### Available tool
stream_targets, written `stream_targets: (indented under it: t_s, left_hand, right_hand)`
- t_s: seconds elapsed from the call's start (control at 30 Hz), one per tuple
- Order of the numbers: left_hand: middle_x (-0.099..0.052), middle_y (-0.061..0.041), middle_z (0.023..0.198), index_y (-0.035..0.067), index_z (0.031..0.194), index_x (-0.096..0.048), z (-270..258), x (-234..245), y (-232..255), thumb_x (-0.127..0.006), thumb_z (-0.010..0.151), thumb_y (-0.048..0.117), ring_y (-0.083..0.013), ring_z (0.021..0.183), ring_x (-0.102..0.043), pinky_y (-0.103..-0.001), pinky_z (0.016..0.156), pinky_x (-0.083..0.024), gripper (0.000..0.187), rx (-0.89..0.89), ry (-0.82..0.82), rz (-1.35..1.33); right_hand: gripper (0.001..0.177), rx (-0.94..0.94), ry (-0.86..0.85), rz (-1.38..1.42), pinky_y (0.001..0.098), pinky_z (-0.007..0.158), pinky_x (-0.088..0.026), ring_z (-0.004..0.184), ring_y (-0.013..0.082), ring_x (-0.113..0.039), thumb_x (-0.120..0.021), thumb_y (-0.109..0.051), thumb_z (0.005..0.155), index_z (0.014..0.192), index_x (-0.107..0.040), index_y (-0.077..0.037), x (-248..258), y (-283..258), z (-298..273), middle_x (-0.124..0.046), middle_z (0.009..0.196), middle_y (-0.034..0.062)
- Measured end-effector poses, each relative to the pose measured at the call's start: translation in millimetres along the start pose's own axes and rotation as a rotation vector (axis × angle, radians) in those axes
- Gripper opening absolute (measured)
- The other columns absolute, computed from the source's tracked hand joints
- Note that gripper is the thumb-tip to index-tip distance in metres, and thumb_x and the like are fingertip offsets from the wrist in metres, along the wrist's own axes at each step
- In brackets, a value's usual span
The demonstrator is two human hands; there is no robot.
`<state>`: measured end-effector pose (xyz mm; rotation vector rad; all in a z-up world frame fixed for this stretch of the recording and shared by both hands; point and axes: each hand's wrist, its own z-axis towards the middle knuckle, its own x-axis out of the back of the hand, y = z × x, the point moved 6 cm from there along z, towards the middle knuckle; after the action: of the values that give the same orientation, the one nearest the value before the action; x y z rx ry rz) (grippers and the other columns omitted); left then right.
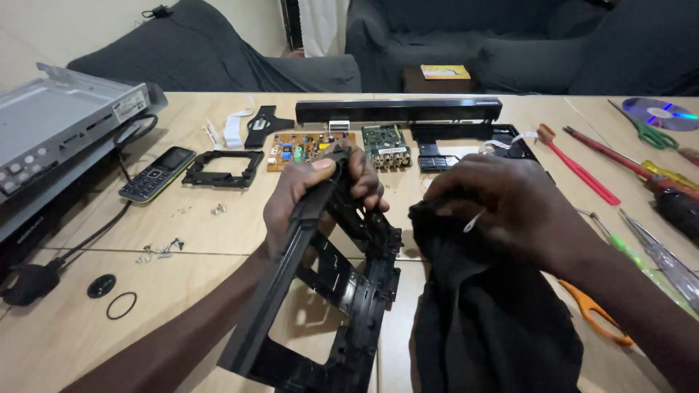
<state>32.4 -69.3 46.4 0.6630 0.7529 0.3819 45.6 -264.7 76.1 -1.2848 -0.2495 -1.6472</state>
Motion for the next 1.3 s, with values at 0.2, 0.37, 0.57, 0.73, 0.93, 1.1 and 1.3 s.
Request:
stream_targets:
  t_s: [0.2,0.37,0.57,0.73,0.93,1.1,1.3]
  left_hand:
    - [-0.046,-0.008,0.089,0.005,0.101,-0.05,-1,4,-1,-0.047,0.097,0.029,-0.0226,0.087,-0.052,-0.043,0.092,-0.045,0.025,0.014,-0.013,-0.051]
    - [-0.046,-0.008,0.089,0.005,0.099,-0.048,-3,-2,-1,-0.047,0.097,0.028,-0.0217,0.086,-0.052,-0.041,0.091,-0.044,0.023,0.023,0.017,-0.061]
    - [-0.046,-0.009,0.088,0.004,0.1,-0.05,-3,4,-1,-0.051,0.094,0.029,-0.0241,0.088,-0.052,-0.043,0.094,-0.046,0.025,0.024,0.033,-0.096]
    - [-0.047,-0.008,0.085,0.005,0.095,-0.05,0,0,4,-0.054,0.088,0.032,-0.025,0.083,-0.049,-0.043,0.087,-0.044,0.028,0.027,0.055,0.01]
    - [-0.049,-0.01,0.09,0.002,0.1,-0.052,-5,12,4,-0.055,0.089,0.03,-0.0283,0.092,-0.055,-0.049,0.1,-0.044,0.03,0.053,0.038,-0.122]
    - [-0.049,-0.01,0.088,0.002,0.097,-0.051,-4,14,-1,-0.057,0.086,0.026,-0.0274,0.091,-0.055,-0.046,0.1,-0.042,0.026,0.084,0.071,-0.234]
    - [-0.049,-0.009,0.089,0.004,0.098,-0.053,-4,15,-1,-0.056,0.087,0.026,-0.0258,0.091,-0.053,-0.045,0.1,-0.04,0.025,0.075,0.064,-0.205]
  right_hand:
    - [0.023,0.144,-0.066,0.168,0.0279,0.073,-0.058,0.083,0.0131,-0.078,-0.066,-0.033,0.093,0.103,-0.077,-0.015,-31,-24,4,-0.081,0.094,-0.0004]
    - [0.016,0.016,-0.094,0.016,0.0357,0.063,-0.051,0.075,0.0231,-0.07,-0.07,-0.017,0.091,0.107,-0.072,-0.018,-48,-31,-3,-0.067,0.096,0.0056]
    - [0.008,-0.001,0.035,-0.057,0.0368,0.063,-0.053,0.073,0.0242,-0.072,-0.071,-0.018,0.09,0.097,-0.075,-0.018,-40,-14,4,-0.074,0.09,0.0061]
    - [0.017,-0.252,0.171,-0.112,0.0347,0.062,-0.05,0.069,0.0159,-0.072,-0.085,-0.018,0.08,0.096,-0.081,-0.019,-11,3,2,-0.083,0.09,-0.0015]
    - [0.021,-0.476,0.077,0.321,0.024,0.07,-0.059,0.085,0.0097,-0.077,-0.084,-0.024,0.077,0.096,-0.083,-0.014,-24,9,-2,-0.085,0.097,-0.0014]
    - [0.013,-0.245,0.182,0.499,0.0216,0.069,-0.062,0.077,0.0114,-0.075,-0.08,-0.012,0.084,0.095,-0.078,-0.006,-34,-20,0,-0.08,0.089,0.0046]
    - [0.02,-0.02,0.039,0.097,0.0311,0.057,-0.046,0.063,0.0173,-0.065,-0.082,-0.016,0.079,0.097,-0.077,-0.023,-49,-30,4,-0.069,0.084,0.0024]
